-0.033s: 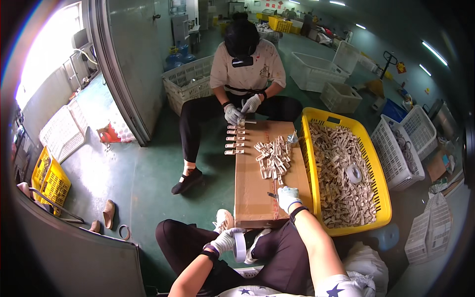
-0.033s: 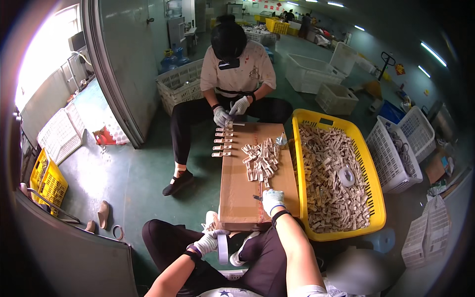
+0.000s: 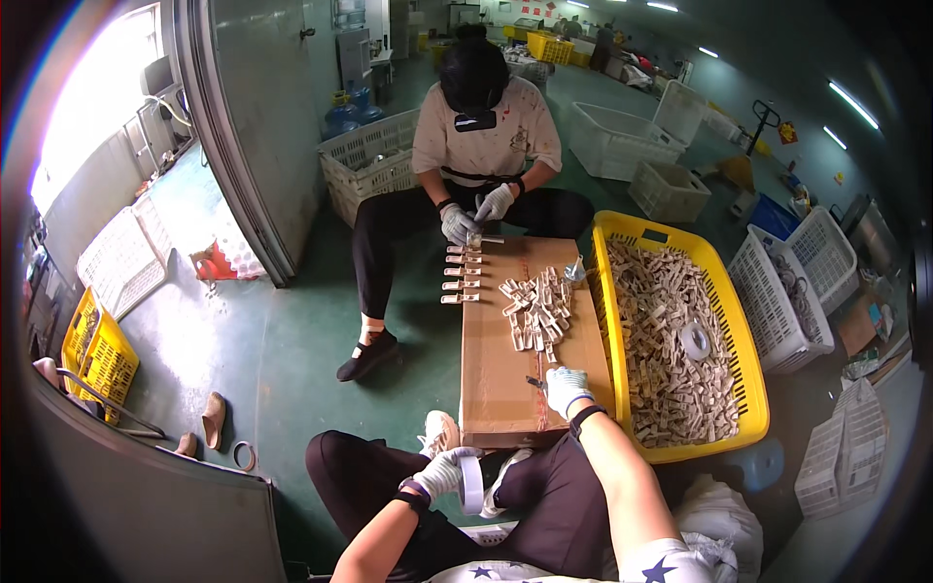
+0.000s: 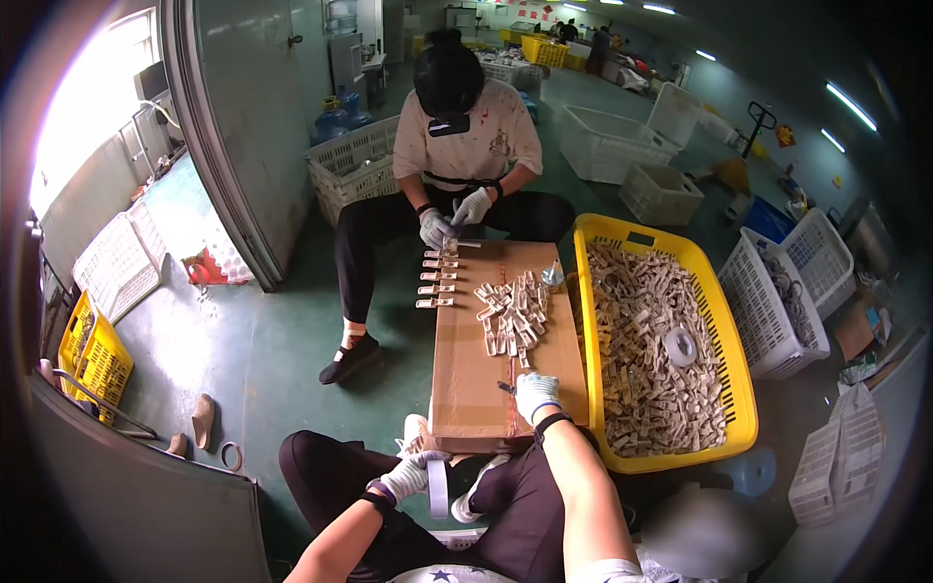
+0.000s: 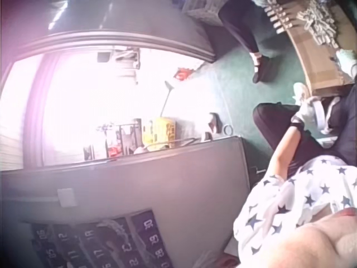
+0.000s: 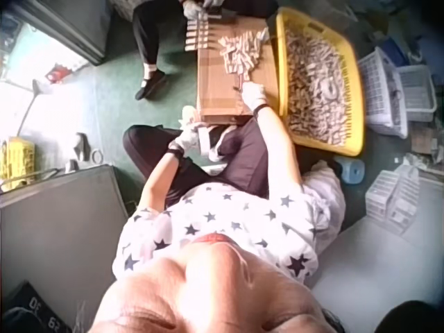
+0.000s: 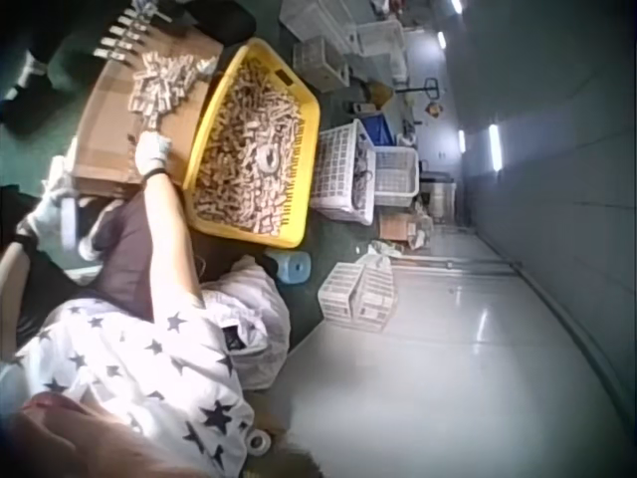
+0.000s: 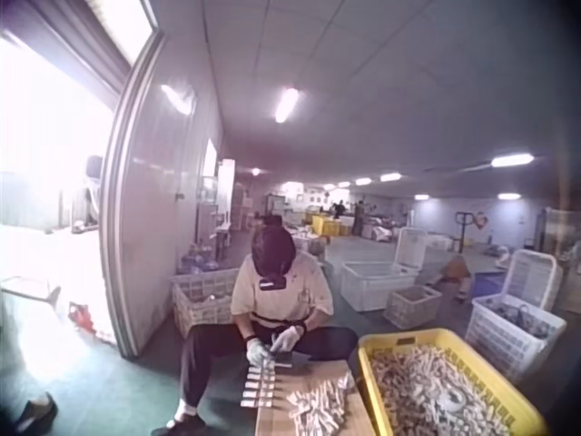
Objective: Sorting wooden clothespins and bundling them into groups on a cardboard box.
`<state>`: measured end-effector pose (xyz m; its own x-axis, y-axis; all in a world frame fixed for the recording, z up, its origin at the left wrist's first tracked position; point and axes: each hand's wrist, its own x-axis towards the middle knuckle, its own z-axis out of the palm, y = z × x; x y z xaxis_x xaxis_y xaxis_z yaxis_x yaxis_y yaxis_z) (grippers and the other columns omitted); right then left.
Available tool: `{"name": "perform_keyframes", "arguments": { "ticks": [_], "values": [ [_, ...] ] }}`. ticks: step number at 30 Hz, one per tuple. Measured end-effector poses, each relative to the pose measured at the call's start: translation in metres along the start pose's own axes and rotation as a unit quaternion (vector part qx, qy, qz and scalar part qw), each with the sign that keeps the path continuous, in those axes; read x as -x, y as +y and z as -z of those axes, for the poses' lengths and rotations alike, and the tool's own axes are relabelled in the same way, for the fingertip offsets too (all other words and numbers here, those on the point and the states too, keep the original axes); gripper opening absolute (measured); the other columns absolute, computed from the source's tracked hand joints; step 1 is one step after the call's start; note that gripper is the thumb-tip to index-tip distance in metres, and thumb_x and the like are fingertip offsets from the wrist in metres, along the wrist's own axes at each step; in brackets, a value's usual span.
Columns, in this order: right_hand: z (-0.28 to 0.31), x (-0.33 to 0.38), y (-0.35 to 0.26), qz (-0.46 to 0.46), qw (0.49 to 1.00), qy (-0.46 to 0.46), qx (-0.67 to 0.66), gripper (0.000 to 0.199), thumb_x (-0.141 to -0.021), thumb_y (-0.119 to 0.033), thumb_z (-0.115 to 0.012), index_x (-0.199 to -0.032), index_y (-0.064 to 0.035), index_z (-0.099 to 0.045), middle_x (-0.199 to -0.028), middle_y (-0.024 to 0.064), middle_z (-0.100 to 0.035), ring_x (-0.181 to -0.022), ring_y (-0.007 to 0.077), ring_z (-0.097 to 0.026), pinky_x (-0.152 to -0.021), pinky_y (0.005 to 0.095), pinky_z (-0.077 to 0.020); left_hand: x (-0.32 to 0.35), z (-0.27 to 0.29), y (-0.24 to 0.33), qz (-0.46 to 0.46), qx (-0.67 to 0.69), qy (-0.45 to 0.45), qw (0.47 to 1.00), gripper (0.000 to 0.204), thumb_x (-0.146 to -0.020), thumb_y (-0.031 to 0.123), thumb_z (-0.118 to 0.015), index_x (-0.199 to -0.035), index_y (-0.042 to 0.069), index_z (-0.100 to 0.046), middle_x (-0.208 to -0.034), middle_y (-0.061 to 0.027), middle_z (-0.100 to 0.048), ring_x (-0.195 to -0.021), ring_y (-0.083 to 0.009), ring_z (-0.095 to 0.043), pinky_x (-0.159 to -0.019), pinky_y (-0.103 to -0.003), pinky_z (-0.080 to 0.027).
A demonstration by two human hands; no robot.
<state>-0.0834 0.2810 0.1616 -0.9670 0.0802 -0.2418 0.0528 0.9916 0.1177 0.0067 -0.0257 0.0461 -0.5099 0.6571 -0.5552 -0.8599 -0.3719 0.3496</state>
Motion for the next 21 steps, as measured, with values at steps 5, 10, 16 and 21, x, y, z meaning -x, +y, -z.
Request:
{"name": "perform_keyframes", "arguments": {
  "ticks": [5, 10, 16, 21],
  "values": [
    [0.020, 0.014, -0.014, -0.047, 0.994, -0.065, -0.069, 0.030, -0.086, -0.026, -0.056, -0.110, -0.0094, -0.061, -0.104, 0.0146, -0.067, -0.100, 0.0305, -0.065, -0.082, 0.0468, -0.0507, 0.015, -0.013, 0.011, 0.052, 0.109, 0.017, 0.993, 0.012, -0.084, 0.008, -0.066, -0.095, 0.003, -0.066, -0.083, -0.0055, -0.067, -0.075, -0.0217, -0.062, -0.072, -0.035, -0.051],
    [0.013, 0.023, -0.010, -0.057, 0.994, -0.021, -0.093, 0.030, -0.086, -0.027, -0.057, -0.110, -0.0098, -0.061, -0.109, 0.0163, -0.065, -0.102, 0.0328, -0.064, -0.085, 0.0451, -0.0502, 0.012, -0.016, 0.009, 0.019, 0.047, 0.019, 0.999, 0.009, -0.085, 0.009, -0.066, -0.092, 0.004, -0.065, -0.077, -0.0048, -0.065, -0.072, -0.0209, -0.062, -0.069, -0.035, -0.050],
    [-0.005, 0.025, -0.009, -0.074, 0.988, -0.020, -0.134, 0.030, -0.085, -0.029, -0.058, -0.108, -0.0102, -0.062, -0.110, 0.0163, -0.064, -0.102, 0.0344, -0.063, -0.086, 0.0456, -0.0496, 0.004, -0.004, 0.008, 0.070, 0.106, 0.002, 0.992, 0.009, -0.085, 0.008, -0.066, -0.092, 0.003, -0.066, -0.077, -0.0057, -0.066, -0.072, -0.0216, -0.062, -0.071, -0.037, -0.050],
    [-0.005, 0.028, -0.011, -0.084, 0.987, 0.000, -0.136, 0.030, -0.084, -0.029, -0.060, -0.107, -0.0096, -0.063, -0.108, 0.0166, -0.064, -0.102, 0.0343, -0.062, -0.088, 0.0459, -0.0489, 0.003, -0.003, 0.005, 0.037, 0.099, 0.015, 0.994, 0.013, -0.084, 0.008, -0.066, -0.096, 0.001, -0.066, -0.080, -0.0072, -0.067, -0.075, -0.0223, -0.063, -0.074, -0.037, -0.051]
  ]
}}
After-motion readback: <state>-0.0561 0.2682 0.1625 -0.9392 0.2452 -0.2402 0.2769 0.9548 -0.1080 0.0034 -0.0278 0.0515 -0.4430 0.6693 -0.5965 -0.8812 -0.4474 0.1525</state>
